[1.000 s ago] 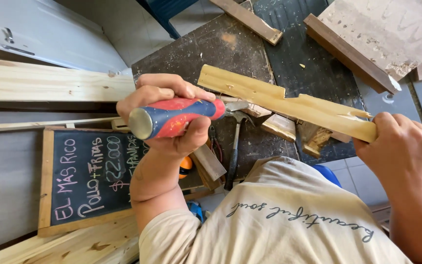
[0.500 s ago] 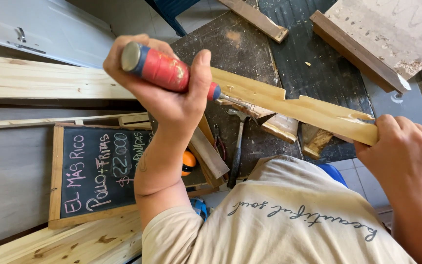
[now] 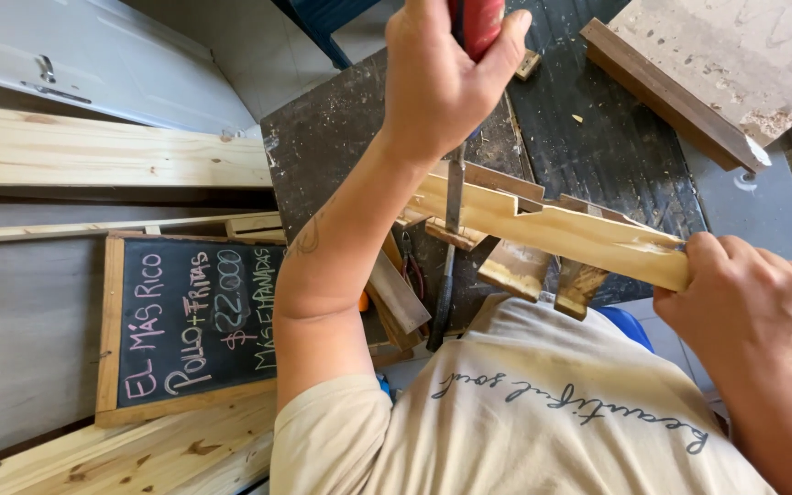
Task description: Using a chisel and hammer to pry apart and clean wooden slats from a crate on a workbench.
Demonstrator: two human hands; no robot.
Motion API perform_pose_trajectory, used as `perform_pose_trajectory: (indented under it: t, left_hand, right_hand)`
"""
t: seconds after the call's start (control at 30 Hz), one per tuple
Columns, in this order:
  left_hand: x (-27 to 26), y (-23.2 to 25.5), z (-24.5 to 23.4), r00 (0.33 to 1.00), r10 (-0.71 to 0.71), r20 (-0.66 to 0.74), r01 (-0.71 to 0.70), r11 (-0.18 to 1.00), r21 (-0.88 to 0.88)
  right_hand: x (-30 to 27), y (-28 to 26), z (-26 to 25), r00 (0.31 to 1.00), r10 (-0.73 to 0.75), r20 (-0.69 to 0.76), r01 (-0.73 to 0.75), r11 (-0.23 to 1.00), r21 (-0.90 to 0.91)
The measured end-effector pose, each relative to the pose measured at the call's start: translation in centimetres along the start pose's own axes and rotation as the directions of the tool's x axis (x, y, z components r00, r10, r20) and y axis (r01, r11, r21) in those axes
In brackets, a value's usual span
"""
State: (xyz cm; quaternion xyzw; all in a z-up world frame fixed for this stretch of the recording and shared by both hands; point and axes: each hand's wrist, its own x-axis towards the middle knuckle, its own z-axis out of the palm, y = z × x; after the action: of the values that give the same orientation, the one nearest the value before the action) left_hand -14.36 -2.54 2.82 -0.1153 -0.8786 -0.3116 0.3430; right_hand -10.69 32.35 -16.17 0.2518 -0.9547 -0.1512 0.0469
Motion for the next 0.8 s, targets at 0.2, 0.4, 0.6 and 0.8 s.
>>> perform_pose_trajectory:
  t: [0.2, 0.4, 0.6, 0.8]
  left_hand:
    - [-1.7, 5.0, -3.1, 0.99, -0.112, -0.08, 0.07, 0.909, -0.411]
    - [-3.0, 8.3, -4.9, 0.993, -0.076, -0.086, 0.016, 0.834, -0.551]
    - [-3.4, 6.3, -3.4, 0.984, -0.052, -0.172, -0.045, 0.854, -0.518]
    - [-2.2, 7.5, -4.8, 0.994, -0.107, 0.032, 0.104, 0.774, -0.624]
  right_hand:
    - [0.8, 0.3, 0.0, 1.0, -0.008, -0.018, 0.008, 0.999, 0.04]
    - [1.4, 0.3, 1.7, 0.997, -0.002, -0.076, 0.013, 0.991, 0.133]
    - [1.4, 0.4, 1.1, 0.996, -0.002, -0.089, 0.013, 0.992, 0.128]
    - [1.8, 0.6, 1.1, 0.996, -0.018, -0.093, 0.025, 0.996, 0.085]
